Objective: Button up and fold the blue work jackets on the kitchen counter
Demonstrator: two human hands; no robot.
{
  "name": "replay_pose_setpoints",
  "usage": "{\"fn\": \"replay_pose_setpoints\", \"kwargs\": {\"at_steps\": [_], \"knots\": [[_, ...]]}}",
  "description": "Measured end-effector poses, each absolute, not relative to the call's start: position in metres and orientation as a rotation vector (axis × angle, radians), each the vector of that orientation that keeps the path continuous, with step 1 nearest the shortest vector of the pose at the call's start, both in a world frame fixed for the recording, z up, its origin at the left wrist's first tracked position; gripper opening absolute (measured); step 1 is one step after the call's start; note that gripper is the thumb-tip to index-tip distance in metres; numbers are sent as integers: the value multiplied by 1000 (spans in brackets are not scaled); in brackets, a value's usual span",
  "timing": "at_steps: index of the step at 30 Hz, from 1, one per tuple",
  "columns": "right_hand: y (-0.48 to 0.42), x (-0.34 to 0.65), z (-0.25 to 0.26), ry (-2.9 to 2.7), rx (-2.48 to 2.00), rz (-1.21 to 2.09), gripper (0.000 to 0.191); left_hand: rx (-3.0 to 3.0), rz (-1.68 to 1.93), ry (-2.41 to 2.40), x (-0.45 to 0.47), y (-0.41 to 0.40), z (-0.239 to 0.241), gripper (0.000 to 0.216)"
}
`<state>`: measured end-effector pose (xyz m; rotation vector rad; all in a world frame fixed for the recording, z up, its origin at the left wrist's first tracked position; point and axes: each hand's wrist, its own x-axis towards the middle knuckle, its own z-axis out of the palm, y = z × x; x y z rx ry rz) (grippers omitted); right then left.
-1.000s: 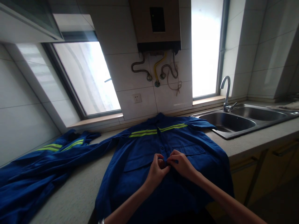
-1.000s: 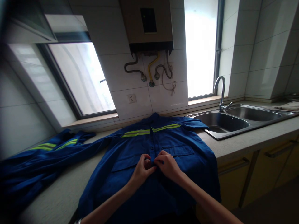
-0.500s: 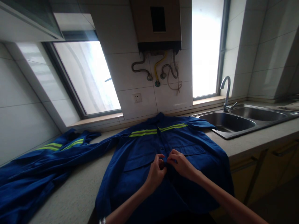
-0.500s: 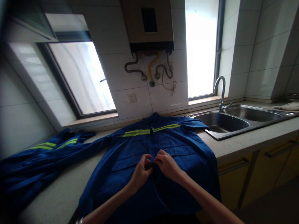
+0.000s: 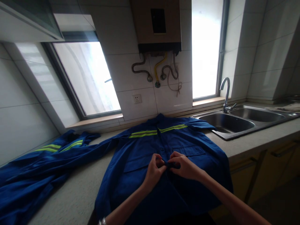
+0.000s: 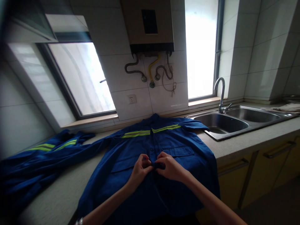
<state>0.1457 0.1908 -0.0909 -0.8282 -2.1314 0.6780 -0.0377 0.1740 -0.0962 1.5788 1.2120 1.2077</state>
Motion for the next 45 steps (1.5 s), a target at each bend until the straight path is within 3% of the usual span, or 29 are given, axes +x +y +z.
{"fn": "replay_pose_setpoints", "kwargs": {"at_steps": [5, 10, 19, 31, 45], "knots": [[195, 140, -93, -2093, -837, 631, 18, 1662, 1250, 1237, -37, 173, -98, 29], [202, 140, -94, -2102, -820, 668, 14, 1815, 1188, 1343, -37, 173, -95, 7], [209, 143, -93, -2118, -785, 780, 8, 1817, 1127, 1267, -41, 174, -93, 13], [230, 147, -94, -2236, -692, 950, 12, 1762, 1017, 1120, -51, 187, -94, 8], [223, 147, -105, -2094, -757, 915, 12, 1845, 947, 1099, -50, 181, -83, 19]]}}
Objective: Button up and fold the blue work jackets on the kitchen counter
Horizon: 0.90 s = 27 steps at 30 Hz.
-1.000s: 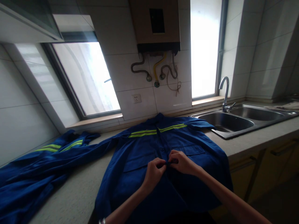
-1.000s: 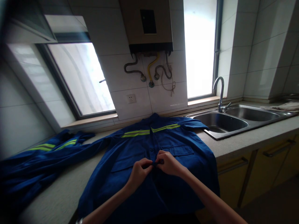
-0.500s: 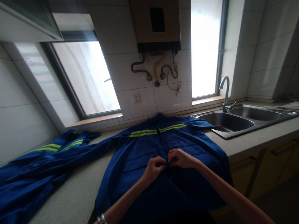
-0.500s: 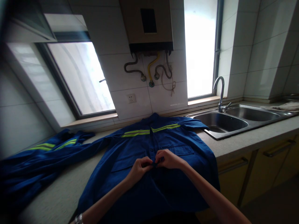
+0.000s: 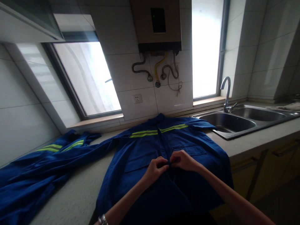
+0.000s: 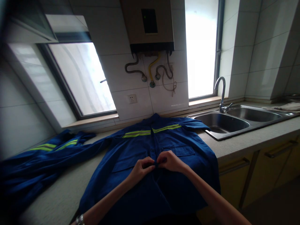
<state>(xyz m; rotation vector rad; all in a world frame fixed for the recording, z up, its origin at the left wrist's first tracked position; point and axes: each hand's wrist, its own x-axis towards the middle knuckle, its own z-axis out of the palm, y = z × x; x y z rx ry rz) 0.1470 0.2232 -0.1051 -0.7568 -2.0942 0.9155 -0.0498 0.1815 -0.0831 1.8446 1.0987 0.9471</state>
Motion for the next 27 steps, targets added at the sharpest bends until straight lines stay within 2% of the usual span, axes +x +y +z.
{"fn": "replay_pose_setpoints", "kwargs": {"at_steps": [6, 16, 19, 23, 27], "knots": [[223, 145, -104, -2111, -676, 909, 8, 1848, 965, 1113, -48, 184, -88, 9], [215, 142, -95, -2050, -737, 1065, 11, 1888, 922, 1181, -50, 195, -101, 13], [192, 143, -83, -2048, -876, 876, 14, 1846, 979, 1232, -47, 195, -101, 20], [144, 143, -76, -2126, -1135, 492, 28, 1736, 983, 1293, -46, 193, -99, 27], [107, 144, -80, -2259, -1259, 502, 18, 1729, 923, 1385, -46, 191, -97, 33]]}}
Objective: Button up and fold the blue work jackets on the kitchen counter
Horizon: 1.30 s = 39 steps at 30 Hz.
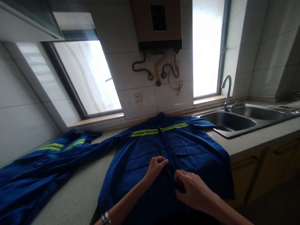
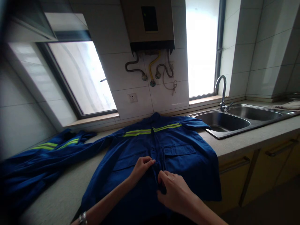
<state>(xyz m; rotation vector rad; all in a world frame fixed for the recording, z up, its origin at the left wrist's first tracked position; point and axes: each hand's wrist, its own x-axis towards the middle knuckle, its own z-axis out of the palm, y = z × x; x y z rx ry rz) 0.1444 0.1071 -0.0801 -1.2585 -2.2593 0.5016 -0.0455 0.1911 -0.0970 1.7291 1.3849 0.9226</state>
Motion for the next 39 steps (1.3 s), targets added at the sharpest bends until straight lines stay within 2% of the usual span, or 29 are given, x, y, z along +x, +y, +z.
{"fn": "replay_pose_setpoints", "kwargs": {"at_steps": [3, 7, 11, 16, 18, 21, 24, 26, 28, 32, 36, 39], "knots": [[96, 148, -83, -2271, -1293, 546, 22, 1898, 901, 1465, -45, 186, -96, 32], [86, 147, -93, -2263, -1316, 274, 27, 2294, 906, 1601, -46, 176, -93, 29], [79, 140, -112, -2378, -1259, 63, 38, 2633, 501, 1643, -48, 172, -81, 25], [80, 145, -129, -2378, -1223, 193, 72, 2752, 75, 1679, -53, 169, -61, 29], [79, 151, -137, -2332, -1164, 259, 79, 2742, -119, 1690, -58, 167, -52, 28], [76, 158, -150, -2205, -1020, 306, 71, 2716, -328, 1629, -64, 160, -35, 27], [73, 162, -159, -2014, -945, 360, 45, 2603, -508, 1430, -61, 144, -20, 25], [73, 164, -157, -1871, -1000, 506, 29, 2529, -624, 1273, -50, 130, -18, 25], [75, 166, -151, -1718, -1090, 737, 22, 2595, -628, 1207, -34, 114, -28, 22], [84, 175, -133, -1468, -1104, 1049, 31, 2781, -464, 1349, -1, 91, -76, 24], [88, 184, -126, -1369, -1028, 1136, 37, 2852, -584, 1583, 11, 87, -120, 22], [86, 187, -126, -1341, -1044, 1125, 38, 2968, -616, 1689, 9, 91, -132, 21]]}}
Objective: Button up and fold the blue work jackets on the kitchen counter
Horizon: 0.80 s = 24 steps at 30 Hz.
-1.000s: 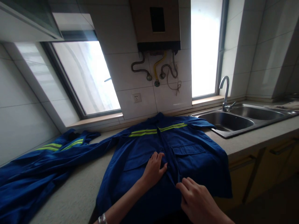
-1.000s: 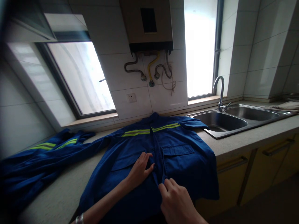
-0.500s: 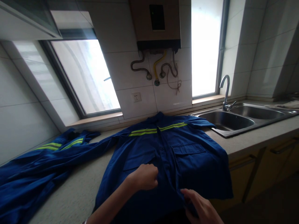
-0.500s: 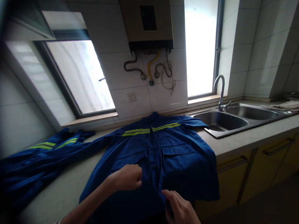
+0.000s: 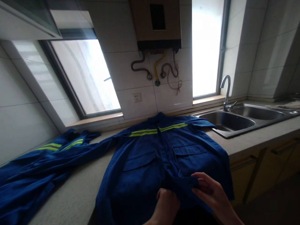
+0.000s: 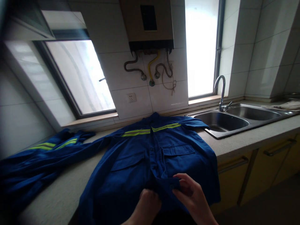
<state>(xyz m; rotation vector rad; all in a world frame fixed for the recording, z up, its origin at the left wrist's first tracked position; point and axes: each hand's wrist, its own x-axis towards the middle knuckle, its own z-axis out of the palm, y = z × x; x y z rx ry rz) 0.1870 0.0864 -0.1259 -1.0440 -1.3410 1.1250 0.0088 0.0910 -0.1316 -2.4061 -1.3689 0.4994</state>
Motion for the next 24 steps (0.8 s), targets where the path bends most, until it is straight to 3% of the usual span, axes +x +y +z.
{"fn": "replay_pose_setpoints", "kwargs": {"at_steps": [8, 14, 17, 20, 24], "knots": [[86, 187, -118, -1359, -1054, 1009, 39, -2552, 236, -1169, 7, 89, -131, 28], [88, 188, -114, -1430, -1093, 878, 32, -2688, 429, -1452, 11, 88, -131, 33], [88, 190, -112, -1479, -1098, 873, 25, -2753, 484, -1509, 16, 87, -115, 43], [89, 191, -112, -1484, -1147, 840, 26, -2827, 591, -1520, 13, 86, -89, 39], [92, 191, -110, -1451, -1163, 812, 32, -2923, 538, -1516, -11, 84, -44, 73]]}}
